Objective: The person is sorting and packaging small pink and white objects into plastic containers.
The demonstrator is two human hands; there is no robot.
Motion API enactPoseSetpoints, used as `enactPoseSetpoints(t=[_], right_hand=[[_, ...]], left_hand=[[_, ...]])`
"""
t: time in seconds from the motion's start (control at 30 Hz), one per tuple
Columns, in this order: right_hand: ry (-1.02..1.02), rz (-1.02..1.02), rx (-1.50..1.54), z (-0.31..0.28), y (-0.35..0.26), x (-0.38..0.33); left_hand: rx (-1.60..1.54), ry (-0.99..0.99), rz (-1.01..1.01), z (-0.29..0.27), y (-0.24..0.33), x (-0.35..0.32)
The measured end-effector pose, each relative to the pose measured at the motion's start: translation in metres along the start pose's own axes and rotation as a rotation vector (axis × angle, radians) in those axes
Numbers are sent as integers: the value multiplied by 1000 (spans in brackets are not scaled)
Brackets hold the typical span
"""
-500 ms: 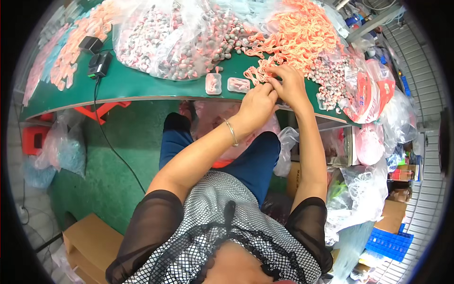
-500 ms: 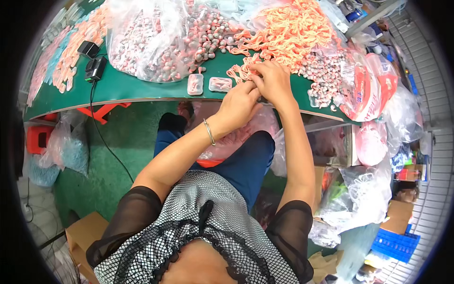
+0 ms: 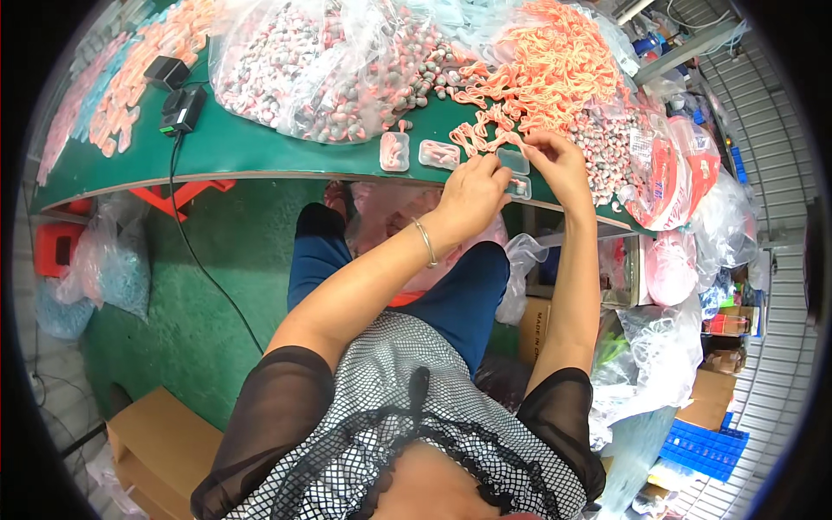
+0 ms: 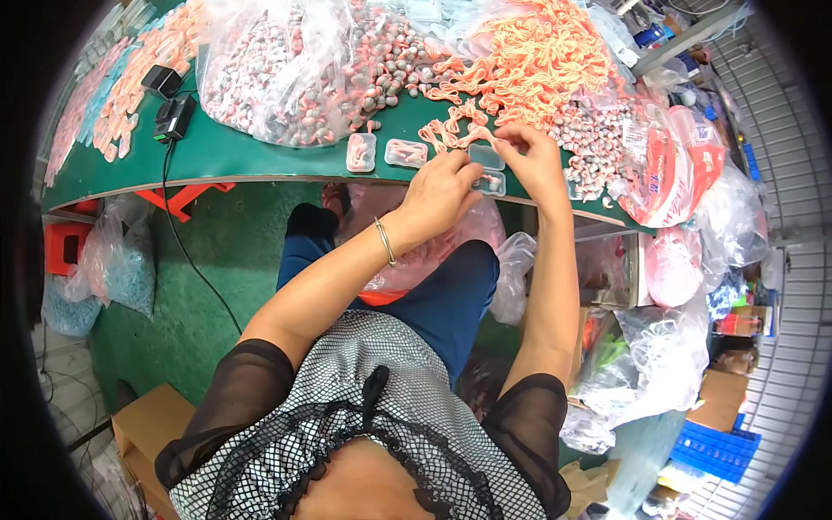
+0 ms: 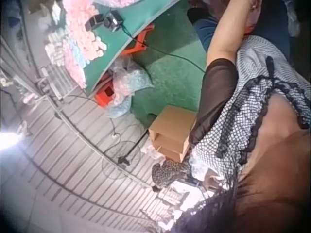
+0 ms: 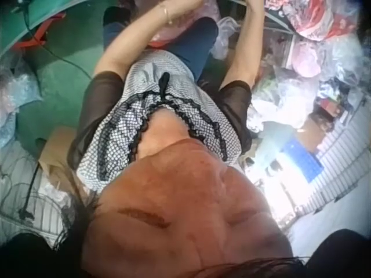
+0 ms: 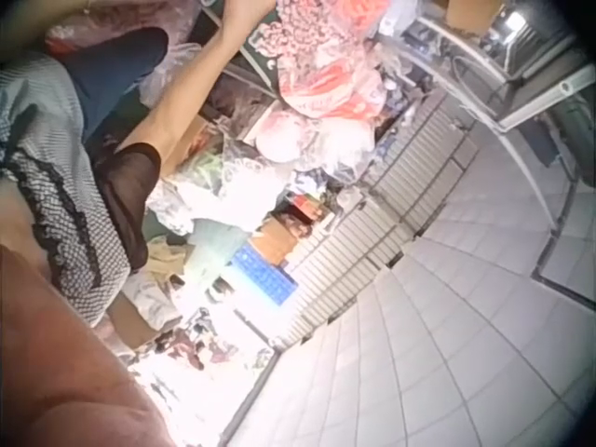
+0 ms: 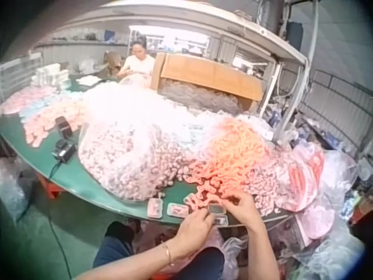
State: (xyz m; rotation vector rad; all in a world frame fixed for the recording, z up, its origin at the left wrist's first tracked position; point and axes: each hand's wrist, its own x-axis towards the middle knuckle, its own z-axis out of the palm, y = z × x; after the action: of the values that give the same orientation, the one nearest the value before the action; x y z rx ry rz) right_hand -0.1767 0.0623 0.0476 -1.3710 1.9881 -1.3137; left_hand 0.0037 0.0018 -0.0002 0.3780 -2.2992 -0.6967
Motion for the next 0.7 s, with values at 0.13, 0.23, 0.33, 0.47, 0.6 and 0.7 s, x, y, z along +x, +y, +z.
enactPoseSetpoints(t=[0.13, 0.23, 0.33, 0.47, 0.6, 0.7], right_hand=[[-28, -93, -9, -7, 3, -27], [-45, -161, -120, -12, 3, -35], [-46, -189, -158, -8, 0, -37], [-96, -289, -270, -6, 3, -33], [-105, -419, -475, -5, 2, -37], [-114, -393, -439, -4, 1, -44]], left_hand=[[-30, 10, -18, -4, 0, 1], [-48, -3, -37, -5, 1, 4], [-81, 10, -72, -4, 1, 5], [-118, 100, -25, -2, -1, 5], [-68, 11, -34, -4, 0, 5], [-75, 24, -23, -3, -3, 4]])
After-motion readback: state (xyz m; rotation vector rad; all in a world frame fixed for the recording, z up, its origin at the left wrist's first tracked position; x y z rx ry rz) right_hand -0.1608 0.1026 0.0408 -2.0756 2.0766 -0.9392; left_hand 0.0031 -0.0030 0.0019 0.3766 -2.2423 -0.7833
